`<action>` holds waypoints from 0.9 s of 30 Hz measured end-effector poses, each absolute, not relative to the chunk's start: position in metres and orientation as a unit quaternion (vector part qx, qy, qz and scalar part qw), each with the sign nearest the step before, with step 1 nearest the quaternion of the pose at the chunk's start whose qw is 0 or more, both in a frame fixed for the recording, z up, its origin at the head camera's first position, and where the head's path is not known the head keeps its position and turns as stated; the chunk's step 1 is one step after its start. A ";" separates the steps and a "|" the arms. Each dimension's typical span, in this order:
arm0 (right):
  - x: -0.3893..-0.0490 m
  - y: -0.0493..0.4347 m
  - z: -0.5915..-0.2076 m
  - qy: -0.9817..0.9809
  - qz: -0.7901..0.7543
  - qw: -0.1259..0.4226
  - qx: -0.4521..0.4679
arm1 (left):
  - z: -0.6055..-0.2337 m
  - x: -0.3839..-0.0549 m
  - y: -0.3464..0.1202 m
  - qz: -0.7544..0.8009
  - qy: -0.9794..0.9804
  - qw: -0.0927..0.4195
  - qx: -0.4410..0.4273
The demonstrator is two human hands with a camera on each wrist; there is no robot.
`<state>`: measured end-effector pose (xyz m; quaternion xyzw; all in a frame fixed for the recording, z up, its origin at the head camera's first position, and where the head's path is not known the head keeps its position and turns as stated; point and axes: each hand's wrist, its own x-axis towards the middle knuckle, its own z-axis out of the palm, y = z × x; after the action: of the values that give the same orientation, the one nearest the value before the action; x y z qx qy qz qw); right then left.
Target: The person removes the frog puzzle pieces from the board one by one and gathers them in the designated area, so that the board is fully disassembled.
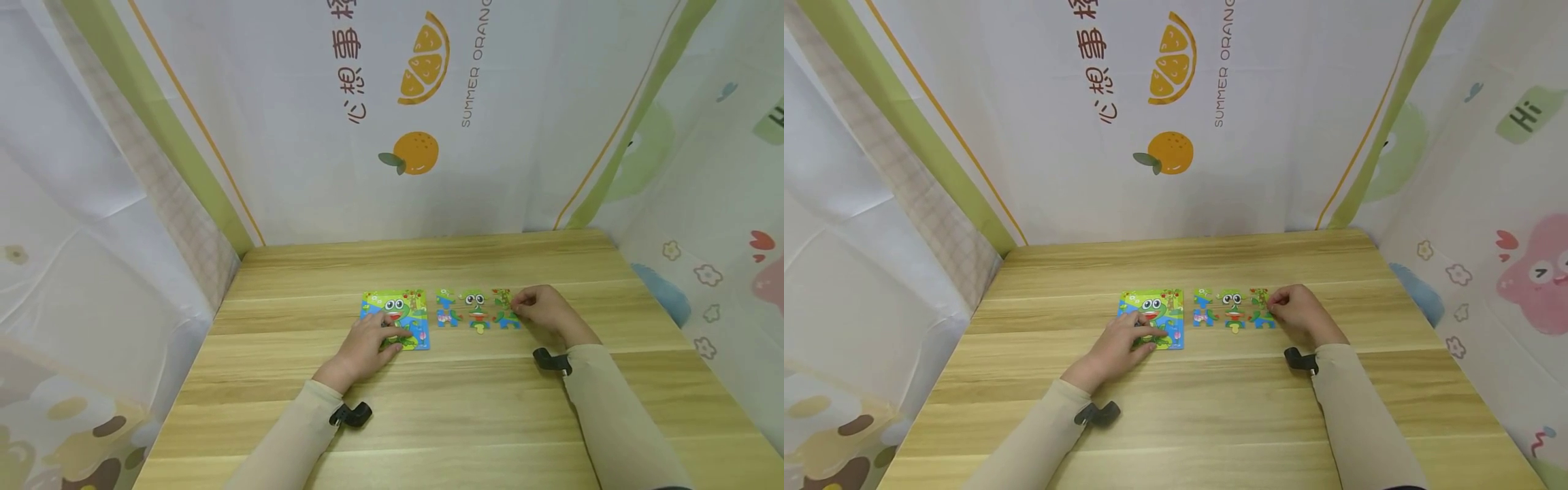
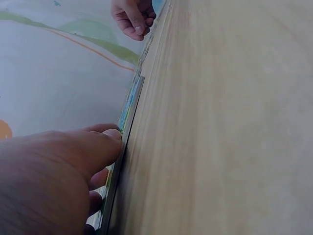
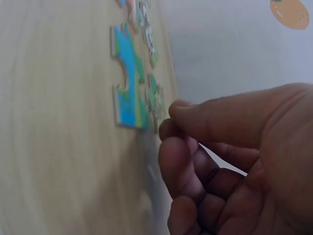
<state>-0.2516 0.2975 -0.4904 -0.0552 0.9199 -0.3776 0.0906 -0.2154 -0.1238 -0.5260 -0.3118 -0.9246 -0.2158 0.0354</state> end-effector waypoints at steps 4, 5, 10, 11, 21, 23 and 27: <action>-0.253 0.292 -0.488 0.924 -0.371 0.070 -0.069 | -0.527 -0.216 -0.125 -0.264 -0.916 0.029 -0.300; -0.254 0.290 -0.488 0.924 -0.370 0.066 -0.071 | -0.527 -0.216 -0.125 -0.279 -0.913 0.026 -0.296; -0.257 0.277 -0.487 0.924 -0.369 0.063 -0.084 | -0.524 -0.218 -0.132 -0.344 -0.896 0.031 -0.279; -0.257 0.273 -0.487 0.922 -0.371 0.064 -0.087 | -0.523 -0.219 -0.134 -0.350 -0.894 0.033 -0.276; -0.260 0.233 -0.481 0.907 -0.395 0.082 -0.120 | -0.520 -0.230 -0.167 -0.352 -0.899 0.013 -0.261; -0.262 0.225 -0.481 0.907 -0.392 0.081 -0.127 | -0.520 -0.230 -0.172 -0.346 -0.903 0.002 -0.255; -0.263 0.208 -0.481 0.904 -0.395 0.085 -0.141 | -0.521 -0.231 -0.180 -0.330 -0.910 -0.011 -0.250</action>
<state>-0.2634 0.2085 -0.4806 -0.1406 0.9039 -0.3950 0.0846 -0.2307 -0.1796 -0.5209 -0.2502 -0.9101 -0.3302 -0.0111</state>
